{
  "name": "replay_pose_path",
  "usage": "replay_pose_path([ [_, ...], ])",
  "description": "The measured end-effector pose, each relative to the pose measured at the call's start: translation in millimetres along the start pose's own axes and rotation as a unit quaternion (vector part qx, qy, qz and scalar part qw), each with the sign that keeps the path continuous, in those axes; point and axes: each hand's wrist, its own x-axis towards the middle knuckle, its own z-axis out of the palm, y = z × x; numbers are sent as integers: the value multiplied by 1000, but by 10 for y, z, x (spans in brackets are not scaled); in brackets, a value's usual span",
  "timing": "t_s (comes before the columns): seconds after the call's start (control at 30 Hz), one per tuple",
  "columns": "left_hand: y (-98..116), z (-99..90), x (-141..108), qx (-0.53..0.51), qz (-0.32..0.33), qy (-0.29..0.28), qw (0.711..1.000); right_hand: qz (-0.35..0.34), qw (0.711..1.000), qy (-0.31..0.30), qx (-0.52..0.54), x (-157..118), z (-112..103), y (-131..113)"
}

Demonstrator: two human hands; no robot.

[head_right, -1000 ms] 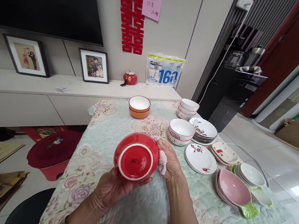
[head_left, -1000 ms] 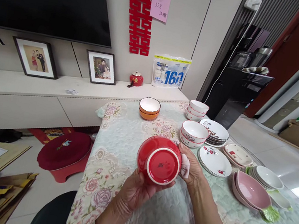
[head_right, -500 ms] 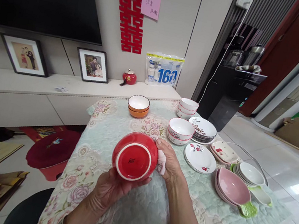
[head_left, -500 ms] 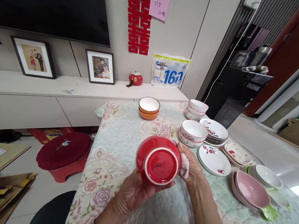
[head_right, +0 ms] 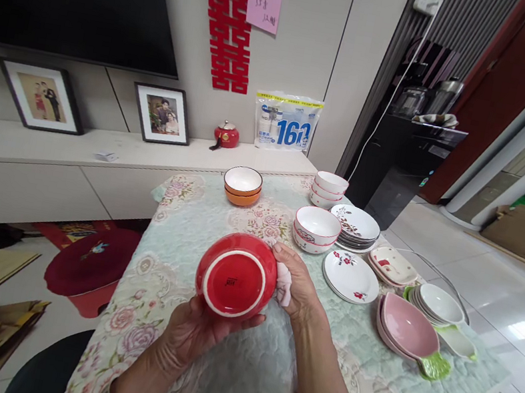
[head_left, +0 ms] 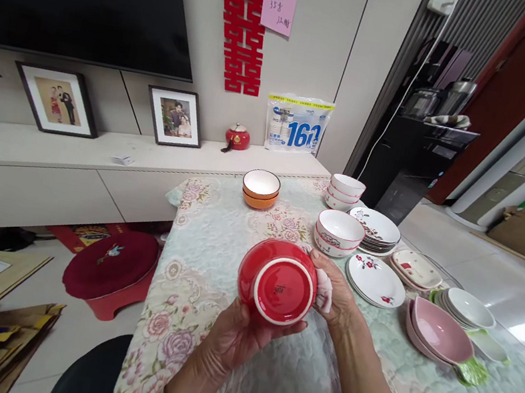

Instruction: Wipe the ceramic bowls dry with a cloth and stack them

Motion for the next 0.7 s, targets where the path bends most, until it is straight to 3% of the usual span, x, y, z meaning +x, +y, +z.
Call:
replay_pose_path([
  [0.4, -17, -3, -27, 13, -16, -4, 1000, 29, 999, 15, -15, 1, -24, -11],
  [0.53, -34, -48, -14, 26, -8, 34, 999, -1, 1000, 12, -20, -9, -47, -54],
  [0.7, 18, -67, 42, -12, 15, 78, 997, 33, 998, 3, -56, -39, -61, -89],
])
